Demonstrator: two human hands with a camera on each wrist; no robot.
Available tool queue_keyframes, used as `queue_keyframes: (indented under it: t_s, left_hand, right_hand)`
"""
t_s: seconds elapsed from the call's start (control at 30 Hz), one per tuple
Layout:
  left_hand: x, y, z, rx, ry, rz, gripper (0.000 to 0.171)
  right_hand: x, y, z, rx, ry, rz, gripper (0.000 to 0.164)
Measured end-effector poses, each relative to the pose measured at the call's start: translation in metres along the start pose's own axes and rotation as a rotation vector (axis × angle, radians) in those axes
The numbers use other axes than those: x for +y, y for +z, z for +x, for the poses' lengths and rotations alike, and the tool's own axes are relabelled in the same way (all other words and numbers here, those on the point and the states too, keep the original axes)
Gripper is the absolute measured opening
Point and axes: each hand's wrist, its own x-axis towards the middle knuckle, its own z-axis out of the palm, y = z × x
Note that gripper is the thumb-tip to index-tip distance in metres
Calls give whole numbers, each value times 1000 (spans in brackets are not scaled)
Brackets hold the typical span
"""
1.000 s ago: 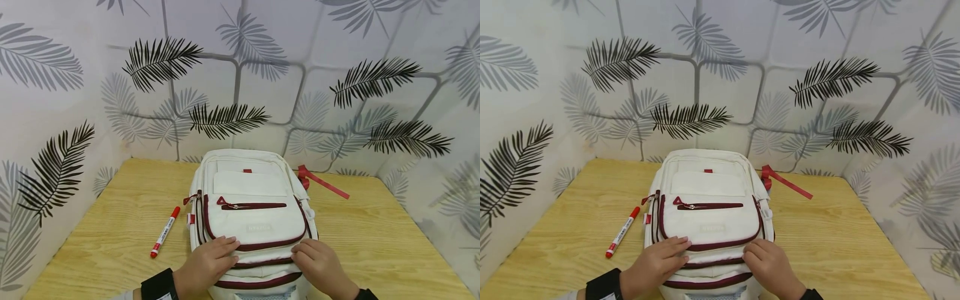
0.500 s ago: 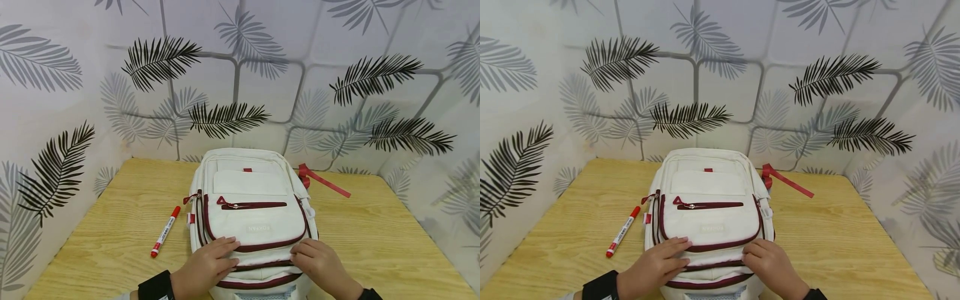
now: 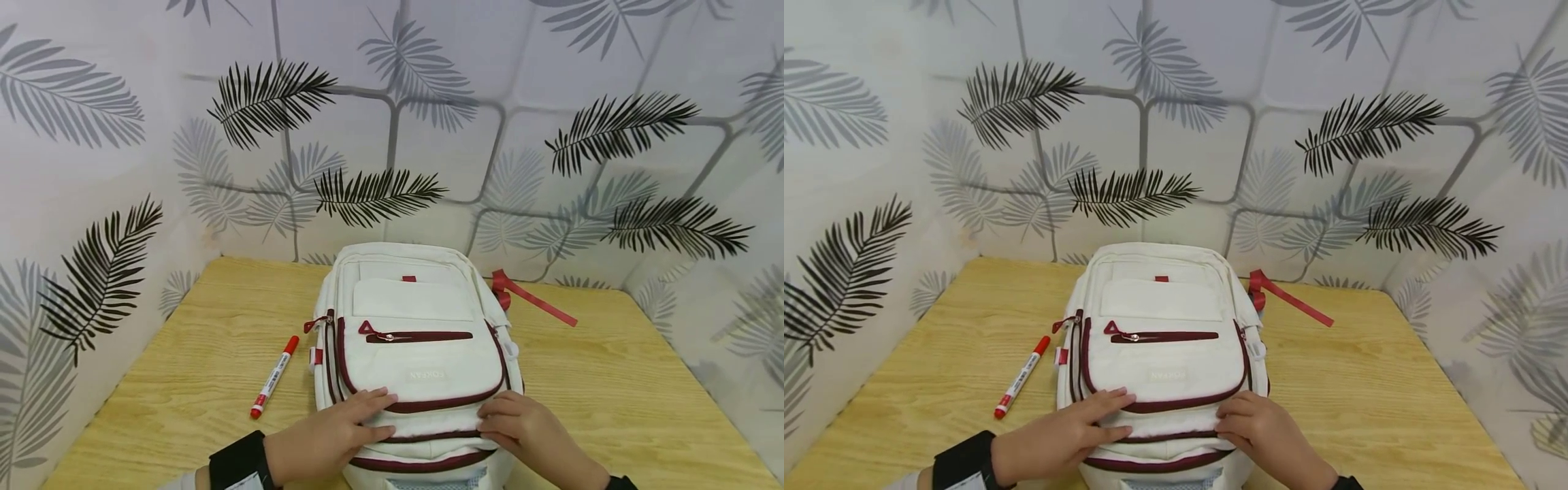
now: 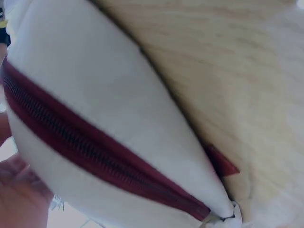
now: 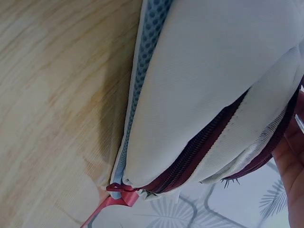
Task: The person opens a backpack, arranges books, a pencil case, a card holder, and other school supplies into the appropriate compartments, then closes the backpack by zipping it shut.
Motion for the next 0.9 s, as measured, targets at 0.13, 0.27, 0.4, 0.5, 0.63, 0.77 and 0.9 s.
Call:
queue_keyframes:
  t_s: [0.13, 0.27, 0.4, 0.5, 0.63, 0.77, 0.9]
  left_hand:
    - [-15, -11, 1, 132, -27, -64, 30]
    - [-38, -24, 2, 324, -159, -38, 29]
    - [-65, -37, 2, 370, -408, -45, 33]
    - [-85, -42, 3, 316, -571, -51, 28]
    - [-108, -44, 6, 208, -695, -39, 25]
    - [-122, -41, 11, 169, -736, -54, 31]
    - [-129, -36, 12, 149, -720, -88, 28]
  right_hand:
    - [0, -1, -3, -14, 22, 27, 16]
    - [-1, -2, -3, -27, 21, 39, 15]
    - [-2, -7, 3, -31, 10, 35, 24]
    - [-3, -16, 14, -15, 16, 18, 30]
    - [-3, -25, 35, -87, 91, -18, 14]
    - [1, -25, 58, -333, 277, -10, 33]
    - [3, -22, 68, -518, 399, 27, 40]
